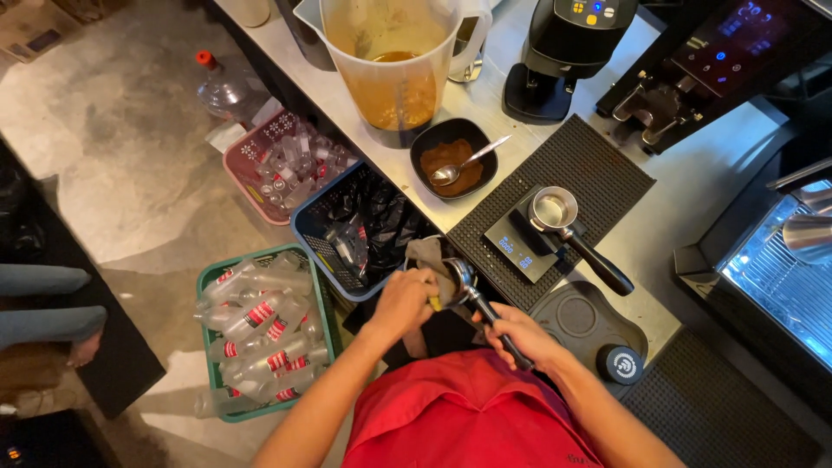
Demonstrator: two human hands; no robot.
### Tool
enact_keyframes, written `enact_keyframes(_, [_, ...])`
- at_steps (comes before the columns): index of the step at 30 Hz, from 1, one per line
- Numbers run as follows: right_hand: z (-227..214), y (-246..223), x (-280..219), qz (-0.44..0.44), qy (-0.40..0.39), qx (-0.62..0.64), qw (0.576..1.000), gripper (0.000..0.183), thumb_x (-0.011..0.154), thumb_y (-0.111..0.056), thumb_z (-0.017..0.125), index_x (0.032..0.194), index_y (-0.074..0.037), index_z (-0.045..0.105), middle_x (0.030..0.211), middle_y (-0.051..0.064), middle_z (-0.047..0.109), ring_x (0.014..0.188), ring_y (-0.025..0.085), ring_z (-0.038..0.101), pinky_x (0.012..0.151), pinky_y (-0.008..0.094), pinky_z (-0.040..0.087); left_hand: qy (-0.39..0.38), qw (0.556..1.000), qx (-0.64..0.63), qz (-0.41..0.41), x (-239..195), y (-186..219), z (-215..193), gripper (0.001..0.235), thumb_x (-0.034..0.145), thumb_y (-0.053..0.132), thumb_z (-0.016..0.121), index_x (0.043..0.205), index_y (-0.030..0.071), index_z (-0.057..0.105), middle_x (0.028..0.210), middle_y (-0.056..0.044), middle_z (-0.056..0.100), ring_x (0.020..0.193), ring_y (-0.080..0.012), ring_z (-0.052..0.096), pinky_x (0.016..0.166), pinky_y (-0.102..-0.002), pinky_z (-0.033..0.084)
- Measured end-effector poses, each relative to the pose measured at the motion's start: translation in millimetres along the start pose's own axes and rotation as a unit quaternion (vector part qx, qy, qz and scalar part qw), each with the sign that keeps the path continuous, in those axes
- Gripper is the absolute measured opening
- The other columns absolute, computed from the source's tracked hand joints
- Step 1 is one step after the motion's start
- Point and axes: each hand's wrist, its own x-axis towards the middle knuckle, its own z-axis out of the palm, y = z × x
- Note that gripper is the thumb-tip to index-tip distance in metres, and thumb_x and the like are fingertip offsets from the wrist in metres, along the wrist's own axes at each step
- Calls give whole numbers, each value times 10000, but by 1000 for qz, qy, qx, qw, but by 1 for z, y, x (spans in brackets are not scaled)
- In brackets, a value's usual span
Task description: The person prepares an espresso by grinding coffee beans into a portafilter, tamping the grounds, and locking the portafilter into the espresso machine. They then place a metal pitcher under the spout to collect the espresso and operate the machine to brew the shot.
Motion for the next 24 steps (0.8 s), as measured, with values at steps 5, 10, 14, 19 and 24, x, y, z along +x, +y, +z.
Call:
enact_keyframes(5, [-2, 13, 1, 4, 7, 69, 998, 392, 789, -55, 529, 1175, 7, 549, 543, 113, 441, 303, 204, 453, 253, 378, 435, 112, 984, -75, -120, -5, 8, -3, 443, 926, 403, 782, 603, 163, 598, 858, 62, 681, 793, -238, 661, 757, -343, 475])
enact_keyframes(10, [14, 9, -4, 19, 9, 44, 999, 356, 775, -44, 540, 1129, -1, 544, 549, 106, 447, 311, 215, 467, 256, 372, 445, -121, 988, -68, -67, -8, 52, -6, 792, 856, 333, 670, 1570, 102, 417, 1679, -359, 153, 1583, -501, 80, 1236, -654, 138])
enact_keyframes(14, [12, 4, -2, 23, 53, -34, 998, 266, 770, -39, 548, 1028, 4, 599, 528, 117, 491, 298, 227, 484, 255, 373, 438, -176, 979, 14, -103, -5, 49, -13, 799, 834, 105, 586, 1598, 181, 369, 1723, -281, 91, 1602, -462, -8, 1216, -693, 138])
enact_keyframes(19, [11, 16, 11, 64, 11, 81, 995, 333, 819, -141, 530, 1135, -39, 553, 547, 65, 372, 305, 192, 412, 249, 383, 424, -172, 932, -302, -105, 8, 21, -11, 383, 826, -45, 580, 1177, -179, 653, 1753, -219, -121, 1588, -473, -100, 1266, -632, 76])
enact_keyframes(24, [8, 9, 16, 43, 43, -8, 998, 274, 847, -107, 539, 1107, -26, 566, 539, 109, 448, 296, 240, 478, 253, 395, 441, -203, 966, -106, -119, 3, 44, -34, 378, 873, 4, 586, 1244, 22, 655, 1756, -194, -128, 1605, -433, -113, 1240, -686, 95])
